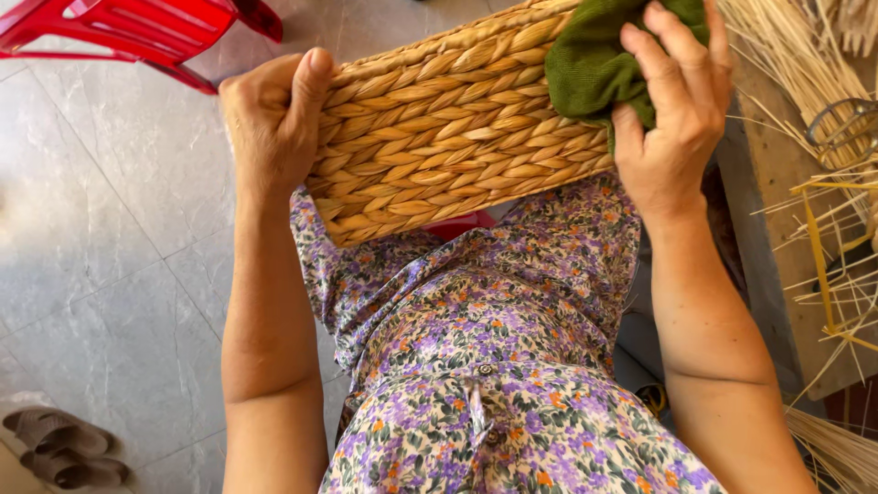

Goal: The person wipes the exterior and interior surfaces of a woven basket using a green cloth. They rotate the basket to reach all sides and the inside, then briefly use shears to trim a loose strand before resuming wiping.

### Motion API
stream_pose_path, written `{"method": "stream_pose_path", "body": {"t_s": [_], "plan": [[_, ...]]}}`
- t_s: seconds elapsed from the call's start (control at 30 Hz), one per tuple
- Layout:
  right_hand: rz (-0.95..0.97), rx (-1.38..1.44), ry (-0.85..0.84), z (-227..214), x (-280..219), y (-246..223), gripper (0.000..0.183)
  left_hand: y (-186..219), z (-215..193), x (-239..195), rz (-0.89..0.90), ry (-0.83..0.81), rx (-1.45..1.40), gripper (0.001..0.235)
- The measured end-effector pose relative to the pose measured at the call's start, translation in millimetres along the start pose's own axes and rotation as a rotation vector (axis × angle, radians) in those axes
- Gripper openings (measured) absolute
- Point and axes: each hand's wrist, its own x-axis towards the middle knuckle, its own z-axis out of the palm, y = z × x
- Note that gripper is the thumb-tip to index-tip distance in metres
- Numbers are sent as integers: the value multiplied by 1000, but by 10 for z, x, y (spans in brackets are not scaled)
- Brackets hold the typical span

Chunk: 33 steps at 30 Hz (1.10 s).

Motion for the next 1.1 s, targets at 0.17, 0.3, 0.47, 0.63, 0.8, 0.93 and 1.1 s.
{"method": "stream_pose_path", "body": {"t_s": [0.17,0.3,0.47,0.63,0.8,0.93,1.1], "plan": [[-183,-43,-122,241,-205,-489,59,-4,-62,56,-36,-98,-1,53],[-421,133,-152,517,-134,-1331,67,-84,-110,73,-140,-148,18,57],[-594,241,-157,701,-61,-1886,61,-171,-148,98,74,-271,-322,52],[-596,160,-164,577,-90,-1182,59,-175,-171,68,-35,-183,-42,52],[-222,-66,-169,19,-145,-223,54,-174,-59,50,-47,-104,-87,50],[-48,-27,-105,-58,-319,1,49,-233,32,44,15,-32,-36,49],[-290,-51,-149,314,-483,-581,58,-255,120,76,70,-21,-103,38]]}}
